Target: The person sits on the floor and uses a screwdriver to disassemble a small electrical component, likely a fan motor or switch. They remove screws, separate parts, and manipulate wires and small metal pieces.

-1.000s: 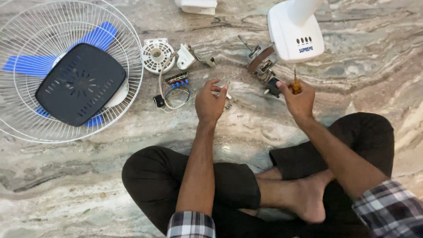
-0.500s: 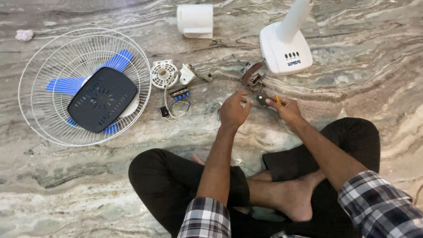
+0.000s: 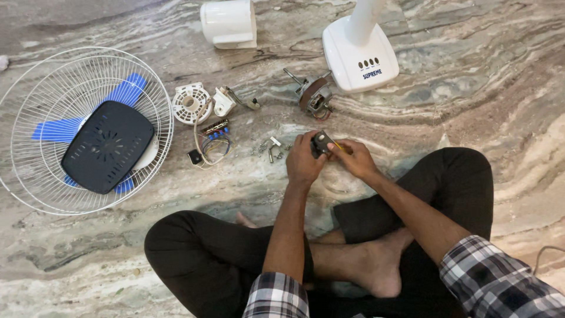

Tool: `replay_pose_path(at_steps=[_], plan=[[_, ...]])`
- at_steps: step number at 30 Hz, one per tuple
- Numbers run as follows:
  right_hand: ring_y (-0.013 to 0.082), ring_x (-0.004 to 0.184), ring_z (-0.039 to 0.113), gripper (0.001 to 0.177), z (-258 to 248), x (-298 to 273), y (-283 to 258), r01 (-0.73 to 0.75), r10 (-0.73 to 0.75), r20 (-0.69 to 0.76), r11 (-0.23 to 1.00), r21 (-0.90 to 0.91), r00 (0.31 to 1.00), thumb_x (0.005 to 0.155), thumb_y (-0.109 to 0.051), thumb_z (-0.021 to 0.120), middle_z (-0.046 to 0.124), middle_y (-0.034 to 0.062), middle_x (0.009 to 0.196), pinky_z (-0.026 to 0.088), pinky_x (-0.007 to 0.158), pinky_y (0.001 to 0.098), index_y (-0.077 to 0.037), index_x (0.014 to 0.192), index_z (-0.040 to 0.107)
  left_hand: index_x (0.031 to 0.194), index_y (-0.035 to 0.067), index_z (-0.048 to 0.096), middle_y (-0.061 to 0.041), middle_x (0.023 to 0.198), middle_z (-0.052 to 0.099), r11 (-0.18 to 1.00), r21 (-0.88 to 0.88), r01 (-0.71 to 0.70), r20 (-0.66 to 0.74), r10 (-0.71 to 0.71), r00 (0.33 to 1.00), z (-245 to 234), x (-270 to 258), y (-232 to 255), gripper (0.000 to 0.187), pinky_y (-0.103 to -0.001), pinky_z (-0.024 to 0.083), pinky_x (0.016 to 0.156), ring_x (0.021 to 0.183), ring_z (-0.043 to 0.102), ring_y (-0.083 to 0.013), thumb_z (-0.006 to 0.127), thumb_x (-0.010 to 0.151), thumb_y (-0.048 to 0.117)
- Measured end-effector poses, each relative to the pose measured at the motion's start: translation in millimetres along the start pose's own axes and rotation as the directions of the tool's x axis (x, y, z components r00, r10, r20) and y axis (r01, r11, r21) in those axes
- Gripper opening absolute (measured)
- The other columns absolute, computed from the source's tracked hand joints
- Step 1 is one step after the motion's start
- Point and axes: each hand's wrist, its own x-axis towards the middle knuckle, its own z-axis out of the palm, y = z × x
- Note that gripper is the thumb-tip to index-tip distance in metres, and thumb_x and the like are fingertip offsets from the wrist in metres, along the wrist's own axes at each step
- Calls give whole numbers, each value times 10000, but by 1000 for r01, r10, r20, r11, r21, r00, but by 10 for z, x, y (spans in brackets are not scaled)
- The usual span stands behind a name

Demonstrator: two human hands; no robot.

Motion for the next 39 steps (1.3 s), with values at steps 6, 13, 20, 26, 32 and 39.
replay_pose_path(at_steps=[6, 13, 20, 26, 32, 39], plan=[[51, 595, 461, 509, -42, -61, -55, -239, 246, -117, 968, 74, 962, 1101, -443, 550, 687, 48, 804, 376, 548, 242, 41, 1167, 694, 1150, 60, 688, -84, 992, 734, 945, -271, 184, -68, -210, 975, 99, 54, -66, 509, -369, 569, 802, 879, 711, -223, 880, 758, 322], [52, 470, 382, 551, -94, -119, -205, -342, 382, -115, 900, 270, 917, 1034, -514, 498, 642, 18, 766, 313, 442, 233, -44, 1259, 676, 908, 11, 759, -41, 716, 725, 648, -668, 366, 154, -361, 920, 273, 4, -286, 555, -276, 503, 468, 497, 599, -111, 635, 958, 550], [39, 486, 382, 494, -28, -71, -151, -361, 400, -128, 899, 248, 908, 1027, -483, 561, 644, -1, 732, 292, 455, 217, -43, 1197, 710, 841, -77, 766, -148, 682, 762, 622, -517, 588, 394, -438, 808, 235, 239, -419, 847, -293, 538, 387, 428, 676, -192, 462, 939, 707], [27, 499, 368, 465, -46, -43, -126, -328, 369, -132, 910, 254, 920, 1033, -469, 579, 630, -13, 737, 280, 463, 209, -53, 1186, 720, 857, -77, 775, -169, 672, 759, 612, -479, 629, 383, -500, 777, 199, 276, -324, 865, -310, 542, 387, 432, 685, -219, 465, 907, 729], [22, 488, 370, 454, -41, -37, -159, -338, 380, -136, 906, 254, 915, 1033, -453, 574, 628, -24, 730, 276, 452, 208, -49, 1183, 717, 834, -69, 768, -161, 682, 764, 582, -494, 646, 418, -492, 763, 163, 311, -305, 884, -310, 541, 399, 444, 692, -216, 439, 909, 747], [42, 457, 389, 441, -63, -50, -226, -346, 390, -126, 898, 272, 912, 1041, -435, 541, 645, -12, 715, 306, 426, 223, -49, 1156, 722, 965, -12, 755, -116, 778, 784, 755, -445, 482, 228, -425, 876, 190, 167, -241, 576, -306, 585, 579, 625, 751, -200, 765, 818, 544]])
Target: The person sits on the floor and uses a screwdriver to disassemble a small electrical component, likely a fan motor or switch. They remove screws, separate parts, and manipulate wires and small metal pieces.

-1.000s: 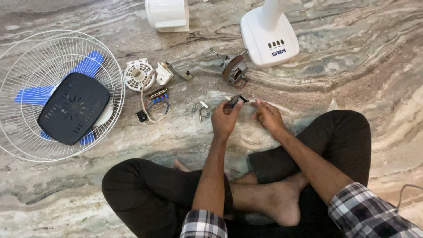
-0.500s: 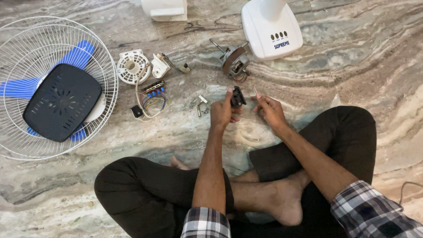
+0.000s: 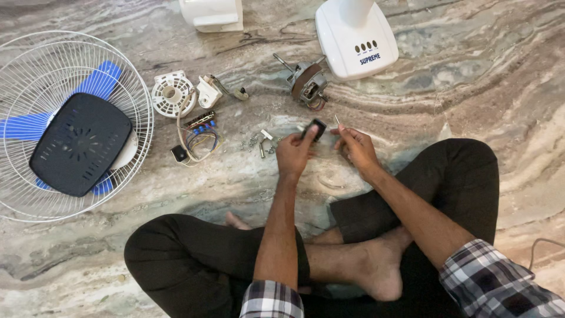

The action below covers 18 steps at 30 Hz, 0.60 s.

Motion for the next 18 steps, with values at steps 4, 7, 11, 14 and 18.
replay_pose_path(at_steps=[4, 7, 11, 14, 18], plan=[[35, 484, 402, 390, 18, -35, 26, 18, -18, -14, 999, 44, 1000, 1045, -393, 577, 651, -4, 753, 310, 441, 212, -52, 1192, 696, 1122, 31, 719, -111, 1027, 750, 818, 266, -509, -258, 569, 781, 73, -242, -30, 536, -398, 599, 805, 930, 734, -235, 953, 704, 274], [36, 506, 415, 322, 3, 7, 54, 14, -11, -35, 996, 92, 999, 1013, -295, 633, 662, -4, 798, 302, 447, 209, -62, 1234, 630, 1238, 105, 696, -116, 1162, 642, 802, 318, -506, -388, 597, 702, 146, -289, 21, 633, -405, 609, 831, 1065, 665, -265, 960, 664, 148], [50, 512, 440, 332, -37, 59, 171, 8, -4, -48, 996, 92, 999, 948, -168, 641, 691, -9, 847, 315, 444, 214, -95, 1265, 576, 1339, 168, 662, -114, 1248, 563, 878, 205, -433, -330, 479, 814, 103, -309, 47, 673, -315, 669, 745, 1099, 654, -270, 843, 709, 14], [60, 560, 501, 328, -34, 58, 258, 62, -60, -18, 991, 122, 998, 942, -101, 633, 690, 0, 909, 367, 476, 218, -63, 1263, 581, 1342, 182, 653, -115, 1270, 546, 904, 173, -391, -308, 427, 850, 99, -313, 46, 666, -307, 667, 723, 1089, 659, -270, 829, 724, 7], [76, 633, 506, 326, 54, -43, 243, 236, -236, 13, 968, -82, 972, 1026, -141, 651, 628, 38, 868, 417, 548, 241, -63, 1341, 680, 1313, 160, 667, -115, 1229, 579, 851, 286, -440, -339, 520, 784, 108, -295, 52, 661, -410, 603, 874, 1125, 648, -316, 884, 693, 84]])
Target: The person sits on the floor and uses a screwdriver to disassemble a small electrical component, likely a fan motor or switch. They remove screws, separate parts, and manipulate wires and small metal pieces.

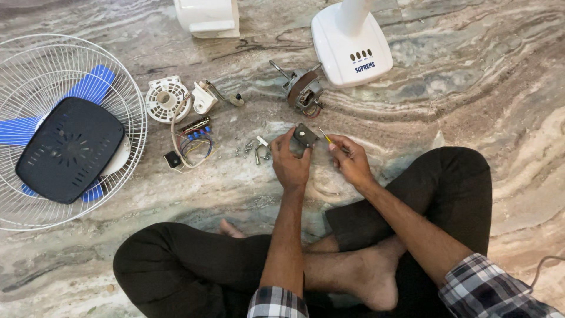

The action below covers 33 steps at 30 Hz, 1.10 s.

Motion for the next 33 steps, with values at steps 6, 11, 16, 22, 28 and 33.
replay_pose_path(at_steps=[6, 11, 16, 22, 28, 33], plan=[[114, 788, 583, 223, 92, -164, -282, 196, -245, -80, 900, -390, 966, 1025, -166, 662, 701, 24, 959, 472, 714, 271, -59, 1201, 747, 1338, 123, 598, -141, 1218, 574, 995, 94, 46, 4, -47, 999, 35, 69, -2, 756, -470, 538, 918, 1113, 630, -362, 919, 658, 208], [79, 806, 590, 228, 147, -145, -441, 271, -329, -70, 865, -422, 942, 994, -148, 701, 683, 31, 944, 477, 710, 253, -35, 1191, 715, 1341, 151, 623, -119, 1269, 579, 992, 121, 23, 26, -26, 999, 53, 98, 17, 684, -461, 572, 906, 1134, 663, -348, 903, 720, 215], [53, 677, 506, 233, 159, -184, -363, 190, -231, -63, 905, -381, 971, 996, -139, 683, 651, 0, 820, 415, 597, 240, -29, 1200, 703, 1366, 110, 514, -154, 1344, 551, 976, 212, 56, -39, -49, 998, 155, 139, -70, 656, -496, 552, 900, 1167, 634, -405, 832, 793, 152], [31, 700, 550, 218, 179, -101, -357, 173, -190, -16, 924, -342, 982, 1045, -161, 625, 649, -27, 788, 441, 611, 221, -24, 1189, 716, 1369, 98, 438, -157, 1331, 546, 985, 162, 66, -58, -57, 997, 183, 219, -24, 616, -496, 558, 925, 1207, 619, -407, 782, 862, 156], [46, 709, 528, 205, 177, -89, -328, 163, -178, -8, 919, -360, 984, 1040, -156, 657, 642, -14, 788, 433, 626, 229, -27, 1181, 728, 1368, 143, 471, -158, 1354, 521, 979, 190, 71, -43, -64, 997, 152, 206, 22, 626, -494, 564, 898, 1188, 625, -401, 761, 819, 67], [61, 691, 513, 226, 181, -62, -308, 139, -140, 21, 940, -313, 990, 966, -138, 717, 651, 14, 790, 425, 615, 239, -9, 1151, 707, 1380, 163, 502, -122, 1343, 553, 982, 188, -4, -66, 17, 998, 164, 198, 12, 619, -468, 574, 921, 1224, 635, -374, 729, 824, 13]])
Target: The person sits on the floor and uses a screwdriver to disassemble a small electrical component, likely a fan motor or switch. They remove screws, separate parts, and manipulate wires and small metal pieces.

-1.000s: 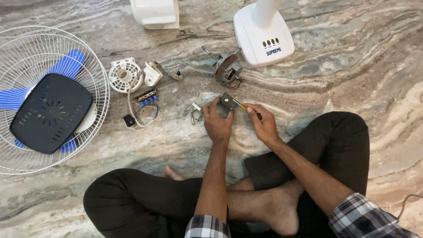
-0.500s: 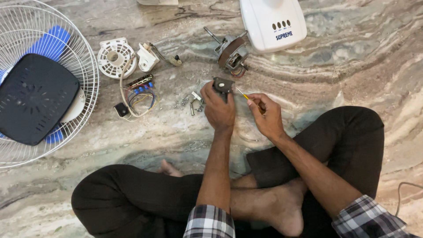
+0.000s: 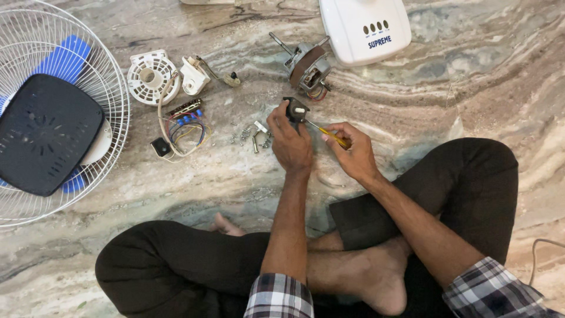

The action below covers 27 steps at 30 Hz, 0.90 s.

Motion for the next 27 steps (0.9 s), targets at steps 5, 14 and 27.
replay_pose_path(at_steps=[5, 14, 27], plan=[[57, 722, 618, 202, 6, 38, 58, 2, -4, 32, 999, 48, 999, 1000, -157, 686, 707, 14, 800, 497, 673, 241, 9, 1114, 696, 1417, 171, 493, -126, 1324, 629, 999, 1, -43, 8, 43, 999, 36, -1, -41, 634, -470, 566, 918, 1203, 646, -369, 710, 845, 6], [75, 699, 631, 228, 17, 104, 75, -61, 51, 75, 989, 134, 996, 1012, -173, 671, 696, 27, 782, 513, 671, 260, 33, 1105, 706, 1430, 179, 495, -119, 1319, 653, 1000, -12, -22, 26, 22, 999, 41, -17, -37, 578, -463, 573, 888, 1172, 677, -363, 673, 900, 30], [86, 849, 699, 227, -55, 172, 56, 26, -26, 67, 1000, -8, 997, 974, -169, 719, 793, 98, 949, 560, 788, 284, 4, 1117, 758, 1414, 202, 507, -115, 1220, 622, 998, 64, -4, 79, -1, 997, 69, -12, -36, 576, -497, 566, 814, 1059, 688, -386, 680, 888, 45]])
